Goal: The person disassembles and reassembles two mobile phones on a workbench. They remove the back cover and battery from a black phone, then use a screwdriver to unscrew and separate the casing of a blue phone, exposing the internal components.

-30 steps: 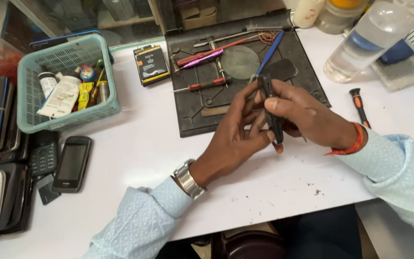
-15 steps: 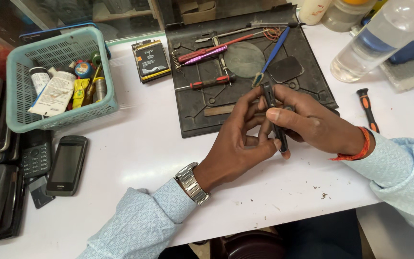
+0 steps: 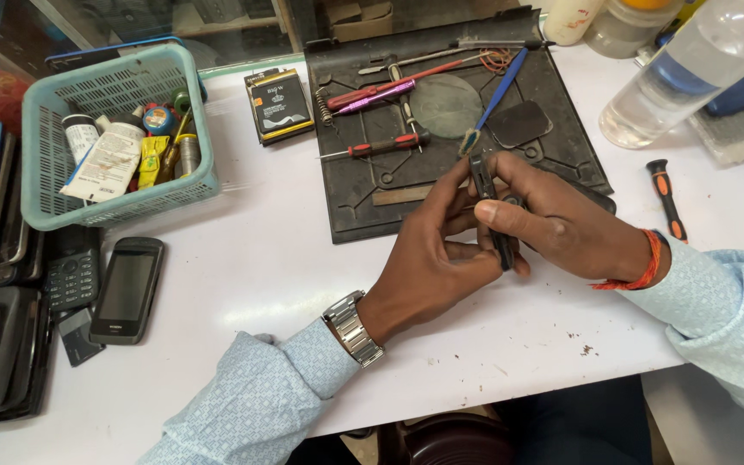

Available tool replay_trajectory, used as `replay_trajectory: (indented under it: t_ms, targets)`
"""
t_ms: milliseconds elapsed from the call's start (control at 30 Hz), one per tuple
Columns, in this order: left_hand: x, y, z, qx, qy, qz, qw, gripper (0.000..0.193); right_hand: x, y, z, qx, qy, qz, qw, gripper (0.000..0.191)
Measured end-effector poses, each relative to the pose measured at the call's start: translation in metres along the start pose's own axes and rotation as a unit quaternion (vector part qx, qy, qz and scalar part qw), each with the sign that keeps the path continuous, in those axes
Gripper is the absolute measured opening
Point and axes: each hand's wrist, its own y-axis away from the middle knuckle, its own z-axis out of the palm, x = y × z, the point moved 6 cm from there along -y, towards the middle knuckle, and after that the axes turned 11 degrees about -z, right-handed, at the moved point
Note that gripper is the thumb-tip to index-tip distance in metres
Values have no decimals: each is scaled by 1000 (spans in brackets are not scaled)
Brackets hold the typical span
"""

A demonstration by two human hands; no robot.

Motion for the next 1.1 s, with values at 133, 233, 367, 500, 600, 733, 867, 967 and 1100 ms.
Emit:
replay_trajectory:
  t_ms: [133, 233, 367, 500, 600, 733, 867, 967, 1100]
  targets:
    - [4, 1, -1, 13, -17, 10, 1000, 92, -3, -1, 2, 1, 17, 9, 1000, 51]
    - [7, 2, -1, 4, 10, 3, 1000, 88, -4, 0, 3, 3, 15, 18, 1000, 48]
    - [11, 3, 0, -12, 30, -6, 999, 81, -4, 1, 3, 5, 19, 27, 999, 48]
    - [13, 3, -1, -8, 18, 5, 1000, 78, -3, 1, 4, 4, 5, 23, 1000, 48]
    - [13, 3, 0, -16, 20, 4, 1000, 73, -3, 1, 4, 5, 4, 20, 1000, 47]
    - [10, 3, -2, -12, 6, 1, 1000, 77, -3, 1, 5, 5, 11, 26, 1000, 46]
    - [9, 5, -1, -9, 6, 14, 1000, 72, -3, 2, 6, 5, 5, 33, 999, 44]
    - [11, 6, -3, 13, -45, 35, 998, 74, -3, 1, 6, 4, -2, 26, 1000, 43]
    - [12, 6, -5, 24, -70, 36, 997, 77, 0, 1, 6, 7, -19, 24, 1000, 43]
